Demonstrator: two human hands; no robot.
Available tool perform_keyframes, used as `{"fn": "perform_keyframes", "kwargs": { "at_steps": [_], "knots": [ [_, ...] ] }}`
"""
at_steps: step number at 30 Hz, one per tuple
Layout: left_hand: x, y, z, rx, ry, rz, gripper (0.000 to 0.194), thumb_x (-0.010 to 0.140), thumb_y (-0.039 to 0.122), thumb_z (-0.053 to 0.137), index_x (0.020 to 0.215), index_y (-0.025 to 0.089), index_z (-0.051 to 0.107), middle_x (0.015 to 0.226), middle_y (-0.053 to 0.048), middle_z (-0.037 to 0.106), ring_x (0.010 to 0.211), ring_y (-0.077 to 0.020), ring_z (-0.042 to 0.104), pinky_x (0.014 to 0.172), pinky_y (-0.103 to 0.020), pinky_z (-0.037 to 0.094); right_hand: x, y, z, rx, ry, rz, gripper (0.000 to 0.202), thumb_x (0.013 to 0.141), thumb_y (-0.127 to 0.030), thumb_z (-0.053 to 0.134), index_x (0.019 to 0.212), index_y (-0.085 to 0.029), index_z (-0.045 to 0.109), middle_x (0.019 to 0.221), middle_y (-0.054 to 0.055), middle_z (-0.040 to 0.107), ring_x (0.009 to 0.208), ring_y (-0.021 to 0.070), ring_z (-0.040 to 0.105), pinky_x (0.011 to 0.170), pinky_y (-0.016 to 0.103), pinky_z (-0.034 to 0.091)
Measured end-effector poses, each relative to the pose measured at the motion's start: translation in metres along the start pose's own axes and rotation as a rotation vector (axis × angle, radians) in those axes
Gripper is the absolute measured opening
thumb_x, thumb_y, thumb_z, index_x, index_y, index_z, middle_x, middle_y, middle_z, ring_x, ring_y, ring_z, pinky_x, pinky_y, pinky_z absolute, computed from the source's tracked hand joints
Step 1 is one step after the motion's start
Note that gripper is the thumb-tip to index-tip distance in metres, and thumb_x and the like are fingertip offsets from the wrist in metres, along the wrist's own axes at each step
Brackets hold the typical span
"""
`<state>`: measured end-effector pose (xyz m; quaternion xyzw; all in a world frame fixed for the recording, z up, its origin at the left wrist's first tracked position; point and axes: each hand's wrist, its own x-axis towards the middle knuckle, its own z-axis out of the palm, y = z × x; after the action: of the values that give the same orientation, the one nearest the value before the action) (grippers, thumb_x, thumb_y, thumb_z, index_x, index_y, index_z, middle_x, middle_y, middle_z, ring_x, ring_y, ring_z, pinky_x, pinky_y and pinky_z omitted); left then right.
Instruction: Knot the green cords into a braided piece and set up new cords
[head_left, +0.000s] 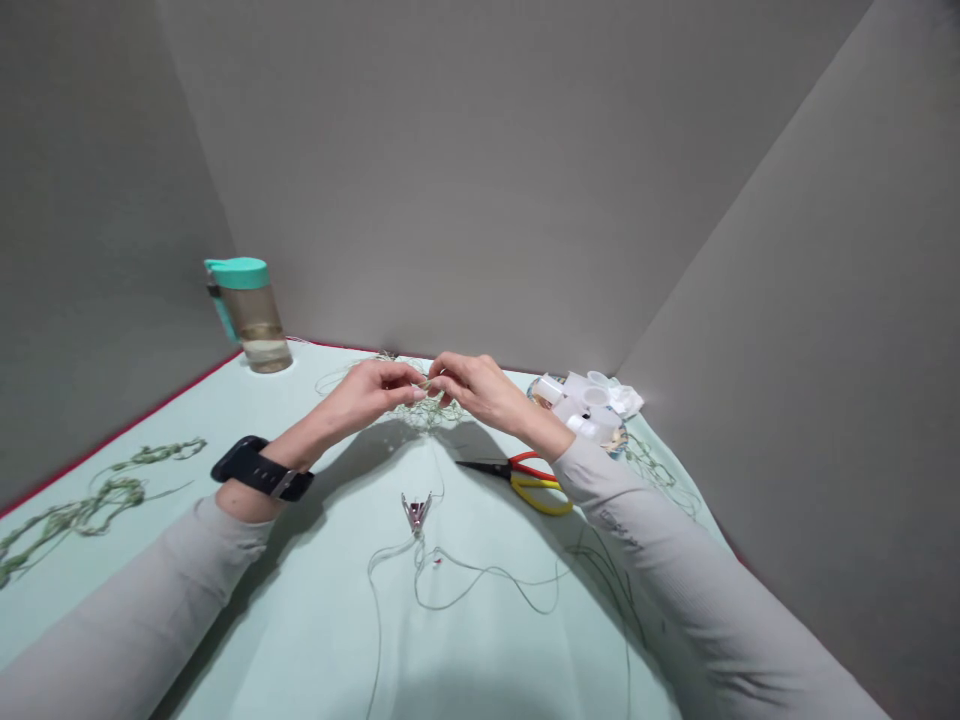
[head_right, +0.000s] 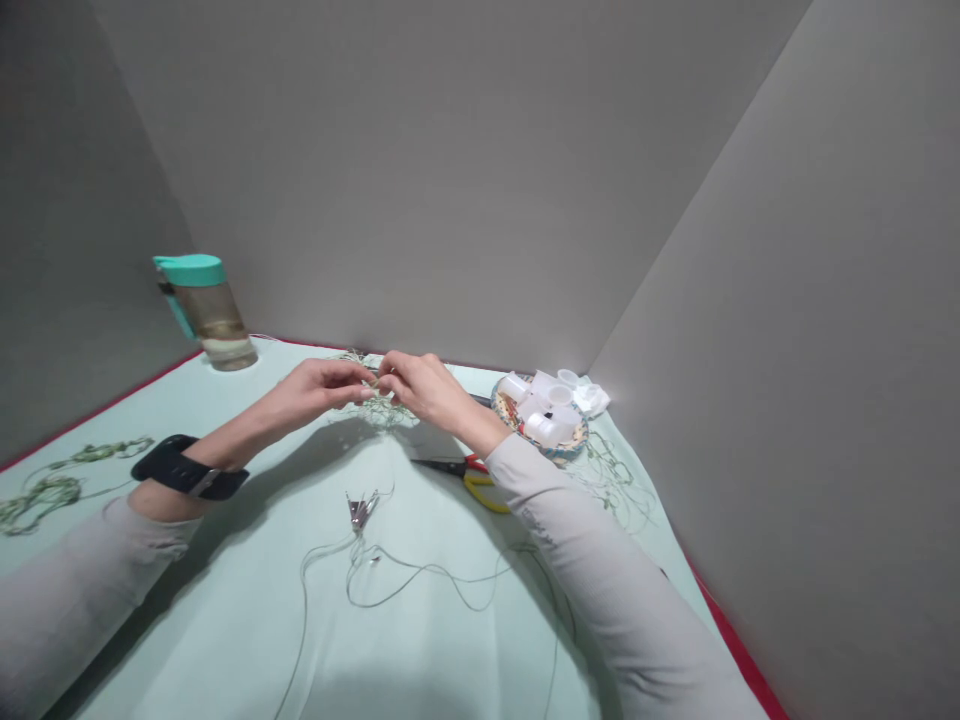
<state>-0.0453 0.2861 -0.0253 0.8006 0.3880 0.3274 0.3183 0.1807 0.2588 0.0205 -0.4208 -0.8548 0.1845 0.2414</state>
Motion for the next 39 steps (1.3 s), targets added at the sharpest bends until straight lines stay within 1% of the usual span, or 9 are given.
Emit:
{"fn": "perform_keyframes", "kwargs": {
  "at_steps": [3,7,12,17,21,25,30,34,39],
  "knots": [
    [-0.004,0.000,-0.010,0.006,-0.048,-0.052,0.029,0.106,0.043,0.072,0.116,0.016,0.074,0.108,-0.006,0.077,0.089,-0.0201,0.075,0.080,-0.039,0.066,-0.002,0.007,-0.002,0.024,0.000,0.015,0.027,0.109,-0.041,0.069,0.114,-0.015,0.074,0.106,0.005,0.076,0.093,0.0189,0.075,0.088,0.040,0.065],
    [-0.005,0.000,-0.013,-0.003,-0.061,-0.067,0.029,0.106,0.043,0.072,0.115,0.016,0.074,0.108,-0.006,0.077,0.089,-0.0201,0.074,0.081,-0.039,0.066,-0.001,0.020,0.000,0.091,0.030,0.045,0.028,0.108,-0.041,0.071,0.118,-0.015,0.074,0.115,0.007,0.076,0.101,0.0217,0.075,0.093,0.043,0.065],
    [-0.005,0.006,-0.013,-0.005,-0.061,-0.042,0.028,0.106,0.043,0.071,0.113,0.016,0.073,0.104,-0.005,0.076,0.086,-0.0190,0.073,0.079,-0.037,0.065,0.006,0.025,0.017,0.273,0.052,0.021,0.032,0.105,-0.037,0.075,0.130,-0.016,0.071,0.133,0.011,0.073,0.118,0.0261,0.073,0.103,0.049,0.062],
    [-0.010,0.020,-0.022,0.055,-0.089,-0.030,0.029,0.108,0.044,0.069,0.107,0.016,0.073,0.097,-0.003,0.074,0.080,-0.0174,0.071,0.075,-0.035,0.063,0.004,0.019,0.037,0.462,0.005,-0.016,0.020,0.107,-0.031,0.070,0.119,-0.015,0.073,0.102,0.004,0.078,0.099,0.0211,0.076,0.098,0.044,0.062],
    [-0.012,0.021,-0.035,0.180,-0.131,-0.070,0.029,0.108,0.044,0.069,0.108,0.016,0.073,0.096,-0.003,0.075,0.079,-0.0169,0.071,0.073,-0.034,0.064,-0.003,0.019,0.035,0.565,-0.020,-0.015,0.018,0.108,-0.032,0.069,0.114,-0.015,0.072,0.100,0.003,0.077,0.099,0.0207,0.077,0.100,0.044,0.061],
    [-0.008,0.009,-0.044,0.371,-0.174,-0.141,0.028,0.105,0.043,0.074,0.111,0.015,0.075,0.105,-0.004,0.077,0.088,-0.0206,0.075,0.078,-0.037,0.066,-0.008,0.019,0.030,0.608,-0.104,0.010,0.013,0.103,-0.024,0.074,0.112,-0.015,0.071,0.093,0.002,0.077,0.091,0.0193,0.077,0.092,0.039,0.062],
    [-0.005,-0.001,-0.040,0.556,-0.169,-0.203,0.027,0.104,0.041,0.075,0.116,0.018,0.075,0.116,-0.007,0.078,0.098,-0.0229,0.075,0.088,-0.042,0.066,-0.012,0.016,0.028,0.653,-0.137,0.042,0.008,0.101,-0.014,0.067,0.108,-0.016,0.070,0.085,0.001,0.078,0.082,0.0139,0.072,0.085,0.028,0.055],
    [-0.008,0.014,-0.035,0.580,-0.068,-0.129,0.027,0.103,0.040,0.072,0.119,0.018,0.075,0.121,-0.009,0.077,0.109,-0.0271,0.073,0.098,-0.047,0.060,-0.012,0.016,0.028,0.690,-0.109,0.055,0.005,0.100,-0.015,0.067,0.104,-0.016,0.069,0.081,0.000,0.075,0.076,0.0121,0.068,0.080,0.026,0.054],
    [-0.010,0.039,-0.017,0.445,-0.105,0.002,0.026,0.091,0.044,0.071,0.103,0.023,0.080,0.098,-0.002,0.081,0.088,-0.0221,0.072,0.076,-0.030,0.050,-0.008,0.015,0.030,0.711,-0.057,0.043,0.002,0.097,-0.016,0.068,0.095,-0.016,0.067,0.084,0.002,0.076,0.075,0.0125,0.069,0.075,0.026,0.055]
  ]
}}
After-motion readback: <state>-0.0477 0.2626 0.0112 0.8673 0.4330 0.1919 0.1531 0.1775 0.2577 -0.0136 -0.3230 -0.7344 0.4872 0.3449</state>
